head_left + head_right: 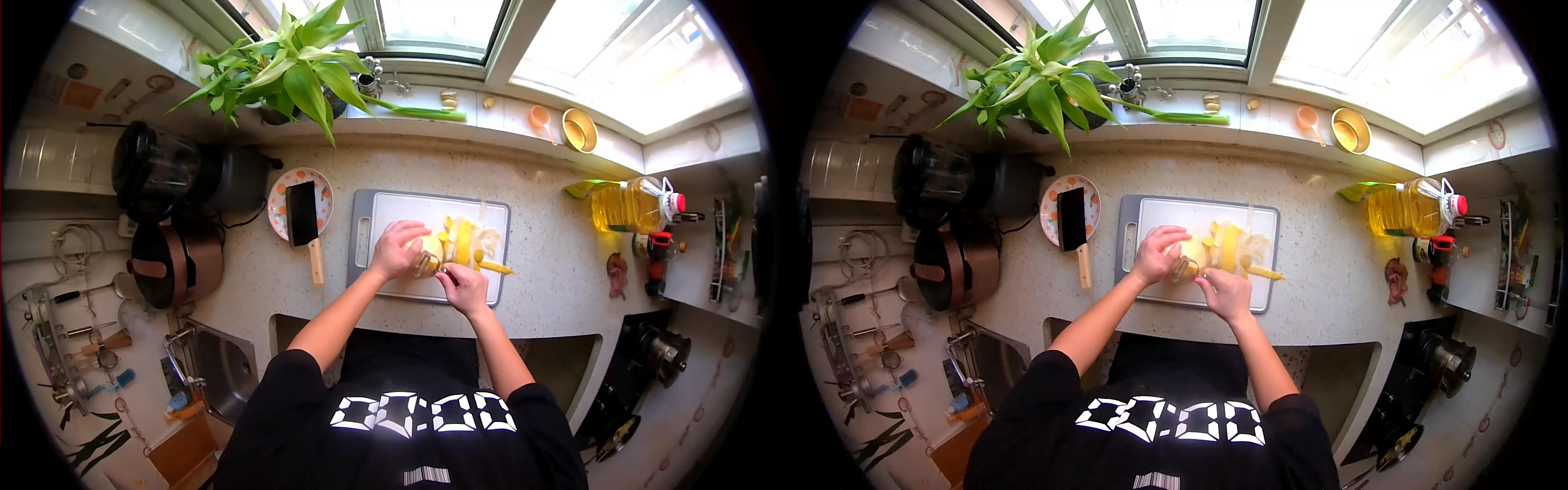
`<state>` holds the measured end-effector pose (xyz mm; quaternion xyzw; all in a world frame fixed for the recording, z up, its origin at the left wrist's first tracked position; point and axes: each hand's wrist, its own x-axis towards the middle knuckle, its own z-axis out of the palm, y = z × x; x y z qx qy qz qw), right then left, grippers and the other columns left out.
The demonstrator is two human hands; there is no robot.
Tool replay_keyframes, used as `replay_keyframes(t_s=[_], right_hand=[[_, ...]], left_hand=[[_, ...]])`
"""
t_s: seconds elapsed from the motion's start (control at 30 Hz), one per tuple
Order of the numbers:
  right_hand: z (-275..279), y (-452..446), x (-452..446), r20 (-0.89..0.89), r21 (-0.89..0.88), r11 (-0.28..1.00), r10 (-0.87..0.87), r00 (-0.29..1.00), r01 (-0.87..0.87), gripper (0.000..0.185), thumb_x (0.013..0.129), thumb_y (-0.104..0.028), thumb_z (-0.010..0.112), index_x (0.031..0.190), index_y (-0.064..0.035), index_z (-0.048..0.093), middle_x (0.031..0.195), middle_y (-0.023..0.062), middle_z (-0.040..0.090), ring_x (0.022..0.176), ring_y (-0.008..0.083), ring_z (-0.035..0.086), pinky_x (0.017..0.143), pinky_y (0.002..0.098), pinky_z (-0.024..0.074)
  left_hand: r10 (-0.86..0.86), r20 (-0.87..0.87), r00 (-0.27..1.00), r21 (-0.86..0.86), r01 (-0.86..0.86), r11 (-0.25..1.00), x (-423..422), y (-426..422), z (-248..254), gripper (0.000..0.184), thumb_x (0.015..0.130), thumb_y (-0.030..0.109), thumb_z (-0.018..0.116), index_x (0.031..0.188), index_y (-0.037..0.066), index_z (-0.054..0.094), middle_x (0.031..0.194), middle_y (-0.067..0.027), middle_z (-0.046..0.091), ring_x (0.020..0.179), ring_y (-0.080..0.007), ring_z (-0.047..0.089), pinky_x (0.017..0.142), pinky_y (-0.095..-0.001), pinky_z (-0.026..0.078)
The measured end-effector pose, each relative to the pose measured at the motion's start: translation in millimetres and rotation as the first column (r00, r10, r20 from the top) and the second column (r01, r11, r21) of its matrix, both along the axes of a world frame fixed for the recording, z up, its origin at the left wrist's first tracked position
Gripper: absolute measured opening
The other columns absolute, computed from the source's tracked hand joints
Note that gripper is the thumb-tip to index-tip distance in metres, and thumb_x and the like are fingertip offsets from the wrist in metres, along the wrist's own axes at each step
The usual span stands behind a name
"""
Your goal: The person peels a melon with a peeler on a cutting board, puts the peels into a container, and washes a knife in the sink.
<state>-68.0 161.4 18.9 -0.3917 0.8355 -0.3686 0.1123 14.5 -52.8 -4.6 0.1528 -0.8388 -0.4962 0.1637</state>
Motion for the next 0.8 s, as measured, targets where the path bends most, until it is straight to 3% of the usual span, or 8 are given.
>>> replay_keyframes(t_s=[0.07,0.17,0.2,0.33,0.43,0.6,0.8], right_hand=[[-6.4,9.9,1.8,0.019,0.008,1.000,-0.030,0.999,0.030,0.021,0.088,-0.031,0.080,0.091,-0.0107,0.074,0.070,0.0091,0.068,0.062,0.0285,0.067,0.056,0.0373,0.0509],[-43.0,55.4,-8.4,-0.031,0.162,0.985,-0.049,0.998,0.054,0.020,0.090,-0.030,0.078,0.091,-0.0103,0.075,0.071,0.0100,0.068,0.063,0.0295,0.067,0.057,0.0392,0.0514],[-40.3,66.4,-9.4,0.097,0.268,0.961,-0.096,0.991,0.066,0.021,0.092,-0.030,0.076,0.092,-0.0092,0.075,0.071,0.0115,0.068,0.062,0.0299,0.067,0.058,0.0395,0.0506],[-32.9,64.4,-4.9,0.289,0.191,0.969,-0.210,0.934,0.158,0.022,0.094,-0.029,0.074,0.092,-0.0072,0.074,0.070,0.0134,0.067,0.061,0.0295,0.066,0.057,0.0369,0.0486],[-13.2,37.9,-8.2,0.285,0.104,0.992,-0.092,0.954,0.065,0.023,0.092,-0.035,0.075,0.093,-0.0117,0.075,0.072,0.0105,0.069,0.064,0.0285,0.068,0.059,0.0381,0.0513],[22.6,-10.8,-14.2,-0.014,-0.010,0.996,0.089,0.996,-0.089,0.022,0.089,-0.035,0.078,0.084,-0.0143,0.071,0.069,0.0062,0.066,0.064,0.0285,0.067,0.056,0.0391,0.0500],[21.5,-13.1,-14.5,-0.075,0.050,0.994,0.101,0.992,-0.097,0.022,0.088,-0.035,0.079,0.083,-0.0156,0.070,0.069,0.0063,0.067,0.061,0.0282,0.066,0.053,0.0390,0.0489]], left_hand=[[0.005,-0.006,1.000,-0.003,-0.005,1.000,0.7,0.6,-0.1,0.029,0.096,0.027,0.061,0.112,0.010,0.078,0.121,-0.0129,0.072,0.118,-0.0327,0.063,0.107,-0.0425,0.047],[0.086,0.007,0.996,0.172,-0.086,0.981,3.6,-11.0,-16.6,0.029,0.096,0.026,0.060,0.112,0.009,0.078,0.122,-0.0131,0.072,0.118,-0.0324,0.064,0.106,-0.0418,0.049],[0.078,-0.008,0.997,0.197,-0.075,0.977,4.5,-13.1,-16.2,0.030,0.097,0.026,0.059,0.112,0.008,0.078,0.122,-0.0137,0.072,0.118,-0.0321,0.065,0.105,-0.0412,0.050],[0.072,0.023,0.997,0.157,-0.074,0.985,6.2,-7.3,-10.6,0.031,0.097,0.027,0.059,0.114,0.009,0.077,0.124,-0.0148,0.072,0.120,-0.0330,0.064,0.107,-0.0415,0.048],[0.032,0.016,0.999,0.126,-0.034,0.991,6.5,-8.4,-8.9,0.033,0.099,0.023,0.056,0.117,0.005,0.076,0.126,-0.0154,0.070,0.123,-0.0307,0.063,0.109,-0.0398,0.047],[0.017,0.023,1.000,0.081,-0.019,0.997,5.2,-5.6,-3.5,0.033,0.099,0.025,0.056,0.118,0.007,0.076,0.126,-0.0150,0.070,0.122,-0.0317,0.062,0.109,-0.0414,0.046],[0.025,0.024,0.999,0.075,-0.027,0.997,5.6,-3.9,-4.5,0.032,0.097,0.024,0.057,0.116,0.007,0.077,0.126,-0.0144,0.070,0.120,-0.0321,0.063,0.108,-0.0411,0.047]])
